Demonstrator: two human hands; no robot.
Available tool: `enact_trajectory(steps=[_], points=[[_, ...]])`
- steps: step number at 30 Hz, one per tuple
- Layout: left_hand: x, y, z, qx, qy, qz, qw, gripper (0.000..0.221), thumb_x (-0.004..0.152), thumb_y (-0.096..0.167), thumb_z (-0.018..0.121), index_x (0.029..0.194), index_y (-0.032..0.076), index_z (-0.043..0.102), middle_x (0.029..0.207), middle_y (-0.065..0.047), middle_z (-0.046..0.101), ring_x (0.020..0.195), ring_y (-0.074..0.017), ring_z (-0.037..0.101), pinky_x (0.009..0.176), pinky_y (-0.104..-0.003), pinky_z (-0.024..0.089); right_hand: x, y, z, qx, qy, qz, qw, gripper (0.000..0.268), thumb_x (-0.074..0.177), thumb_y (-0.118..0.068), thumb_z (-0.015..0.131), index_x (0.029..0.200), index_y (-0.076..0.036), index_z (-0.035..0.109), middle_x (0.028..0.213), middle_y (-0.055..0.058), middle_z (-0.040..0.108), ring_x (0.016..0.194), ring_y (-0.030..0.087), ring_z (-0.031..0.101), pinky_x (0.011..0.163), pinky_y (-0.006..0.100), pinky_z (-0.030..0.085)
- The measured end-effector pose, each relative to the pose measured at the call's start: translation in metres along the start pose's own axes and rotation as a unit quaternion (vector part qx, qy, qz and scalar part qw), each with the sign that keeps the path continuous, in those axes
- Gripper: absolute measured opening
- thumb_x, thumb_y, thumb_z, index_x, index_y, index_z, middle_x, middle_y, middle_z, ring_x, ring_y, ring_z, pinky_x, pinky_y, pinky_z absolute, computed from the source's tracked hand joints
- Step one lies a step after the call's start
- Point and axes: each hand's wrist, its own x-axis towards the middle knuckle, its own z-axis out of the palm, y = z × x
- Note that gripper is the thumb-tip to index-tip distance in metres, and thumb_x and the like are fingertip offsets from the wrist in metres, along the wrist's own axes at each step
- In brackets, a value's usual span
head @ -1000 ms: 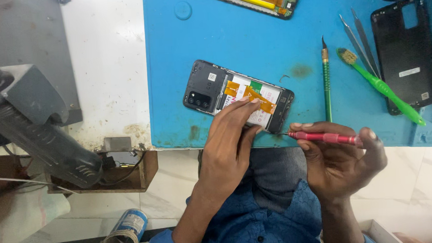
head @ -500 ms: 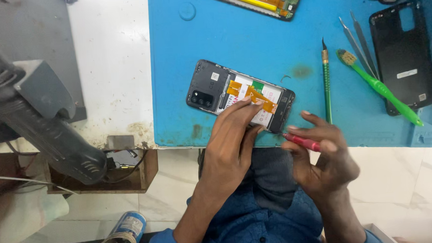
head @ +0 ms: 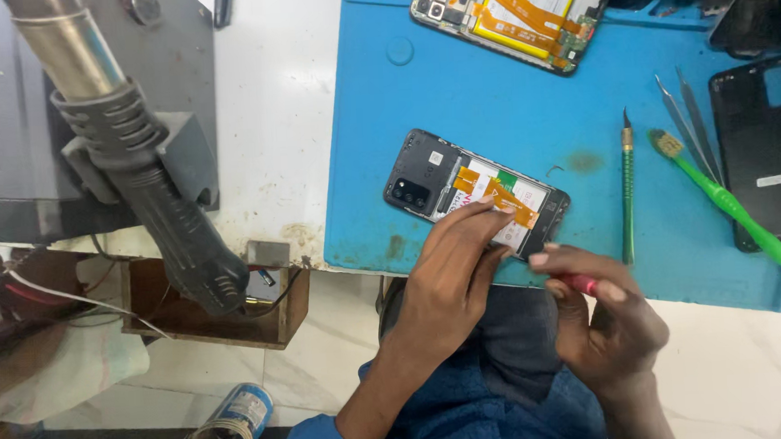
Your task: The person uses a screwdriver to remove screws from the back of a disassembled smartphone. They then insert a SIM card into the SIM tray and place the tray back into the phone. Finally, the person powers on the device and navigates the touchscreen interface to verify functionality.
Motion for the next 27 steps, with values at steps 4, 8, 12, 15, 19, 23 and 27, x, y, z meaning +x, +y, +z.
enact_trajectory(steps=[4, 8, 12, 15, 19, 23, 27], points=[[0.001, -0.001, 0.001, -0.004, 0.003, 0.006, 1.000, 0.035, 0.094, -0.005, 0.072, 0.128, 0.000, 0.062, 0.123, -0.013, 0.069, 0.129, -0.0321, 0.065, 0.108, -0.041, 0.055, 0.003, -0.001, 0.005, -0.049, 0.027, -0.017, 0.998, 0.076, 0.088, 0.009, 0.075, 0.145, -0.023, 0.037, 0.104, 0.018, 0.066, 0.098, 0.030, 0.072, 0.082, 0.037, 0.065], [0.001, 0.002, 0.001, -0.002, 0.003, 0.008, 1.000, 0.033, 0.095, -0.004, 0.072, 0.127, 0.000, 0.063, 0.123, -0.013, 0.069, 0.130, -0.0323, 0.065, 0.109, -0.042, 0.055, 0.001, 0.011, 0.000, -0.010, 0.026, -0.029, 0.999, 0.084, 0.089, 0.004, 0.079, 0.151, -0.027, 0.031, 0.111, 0.018, 0.067, 0.094, 0.024, 0.072, 0.079, 0.032, 0.064], [0.008, 0.008, -0.004, -0.006, 0.000, -0.007, 1.000, 0.034, 0.095, 0.002, 0.074, 0.127, 0.000, 0.063, 0.125, -0.014, 0.069, 0.128, -0.0338, 0.065, 0.108, -0.042, 0.054, -0.004, 0.016, -0.002, 0.005, 0.016, -0.035, 0.999, 0.088, 0.091, 0.006, 0.076, 0.153, -0.031, 0.025, 0.111, 0.018, 0.068, 0.093, 0.025, 0.074, 0.077, 0.029, 0.065], [0.023, 0.010, -0.012, -0.007, 0.002, -0.040, 0.999, 0.035, 0.096, 0.005, 0.074, 0.130, 0.002, 0.065, 0.127, -0.014, 0.070, 0.123, -0.0325, 0.068, 0.105, -0.040, 0.055, -0.003, 0.027, 0.002, -0.013, 0.061, -0.028, 0.998, 0.092, 0.083, -0.002, 0.082, 0.150, -0.024, 0.023, 0.100, 0.017, 0.067, 0.086, 0.024, 0.073, 0.070, 0.028, 0.065], [0.076, -0.013, -0.029, 0.065, -0.012, 0.026, 0.997, 0.057, 0.098, 0.012, 0.080, 0.146, 0.004, 0.052, 0.149, -0.014, 0.058, 0.139, -0.0334, 0.057, 0.114, -0.042, 0.050, -0.006, 0.040, 0.003, 0.028, 0.096, 0.028, 0.995, 0.079, 0.098, -0.003, 0.077, 0.153, -0.017, 0.021, 0.097, 0.015, 0.070, 0.085, 0.022, 0.075, 0.074, 0.027, 0.065], [0.151, -0.047, -0.043, 0.253, -0.096, 0.153, 0.950, 0.093, 0.082, 0.021, 0.092, 0.158, 0.009, 0.040, 0.166, -0.012, 0.033, 0.155, -0.0390, 0.031, 0.119, -0.053, 0.029, -0.015, 0.040, 0.002, 0.043, 0.130, 0.055, 0.989, 0.071, 0.105, 0.001, 0.072, 0.155, -0.015, 0.024, 0.098, 0.020, 0.071, 0.085, 0.022, 0.075, 0.074, 0.027, 0.064], [0.205, -0.075, -0.039, 0.284, -0.167, 0.199, 0.923, 0.092, 0.072, 0.021, 0.095, 0.150, 0.015, 0.046, 0.151, -0.009, 0.048, 0.143, -0.0362, 0.041, 0.111, -0.065, 0.020, -0.014, 0.037, 0.006, 0.041, 0.148, 0.076, 0.985, 0.068, 0.105, 0.003, 0.070, 0.153, -0.012, 0.025, 0.100, 0.023, 0.069, 0.087, 0.023, 0.074, 0.075, 0.027, 0.064]])
